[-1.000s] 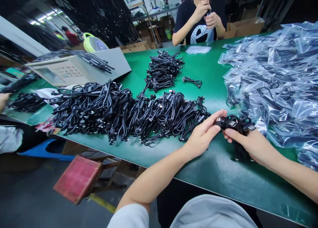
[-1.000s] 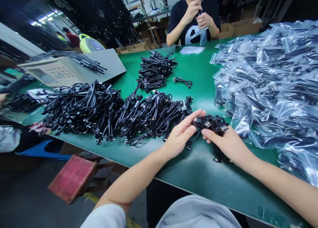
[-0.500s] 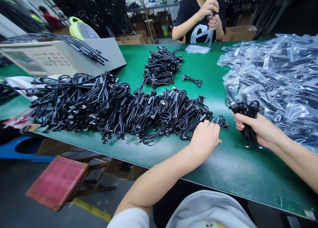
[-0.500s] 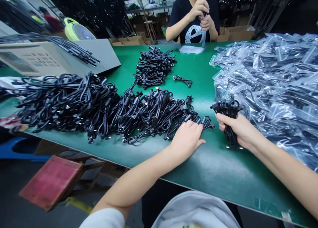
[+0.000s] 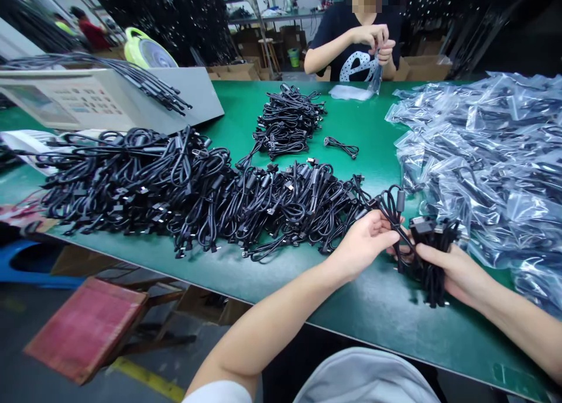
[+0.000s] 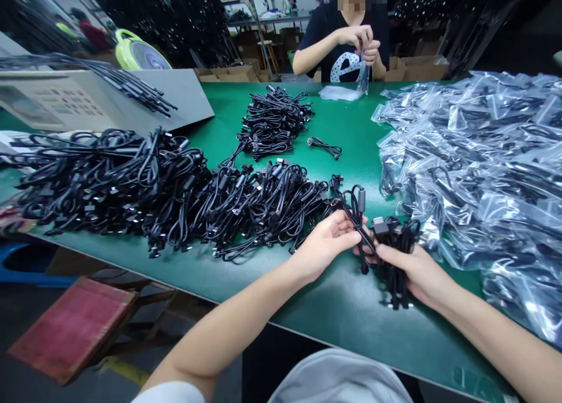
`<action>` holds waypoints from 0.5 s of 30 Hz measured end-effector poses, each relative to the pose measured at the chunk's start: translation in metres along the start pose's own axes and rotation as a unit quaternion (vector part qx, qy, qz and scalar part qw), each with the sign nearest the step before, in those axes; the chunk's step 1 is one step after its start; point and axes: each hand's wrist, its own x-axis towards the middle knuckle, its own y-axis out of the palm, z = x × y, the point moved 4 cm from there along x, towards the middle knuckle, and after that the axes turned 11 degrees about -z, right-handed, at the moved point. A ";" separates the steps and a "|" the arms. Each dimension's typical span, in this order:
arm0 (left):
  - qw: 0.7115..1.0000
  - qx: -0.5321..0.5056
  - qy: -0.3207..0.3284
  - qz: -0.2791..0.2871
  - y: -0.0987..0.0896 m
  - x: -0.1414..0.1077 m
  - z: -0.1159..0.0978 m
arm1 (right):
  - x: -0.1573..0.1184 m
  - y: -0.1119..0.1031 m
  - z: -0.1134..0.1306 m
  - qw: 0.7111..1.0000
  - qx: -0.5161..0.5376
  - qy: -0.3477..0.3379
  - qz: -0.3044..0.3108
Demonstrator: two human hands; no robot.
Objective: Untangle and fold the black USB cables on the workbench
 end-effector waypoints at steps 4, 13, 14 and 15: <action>0.998 0.059 -0.010 0.001 0.003 -0.003 0.005 | -0.005 0.002 -0.009 0.999 -0.011 0.015 0.035; 0.992 0.023 0.076 -0.103 -0.013 0.003 -0.011 | -0.008 -0.005 -0.014 0.997 0.000 0.066 0.038; 0.991 0.028 0.078 -0.103 -0.013 0.003 -0.011 | -0.008 -0.005 -0.015 0.997 -0.002 0.068 0.038; 0.991 0.029 0.078 -0.102 -0.013 0.003 -0.011 | -0.007 -0.005 -0.015 0.997 -0.004 0.070 0.036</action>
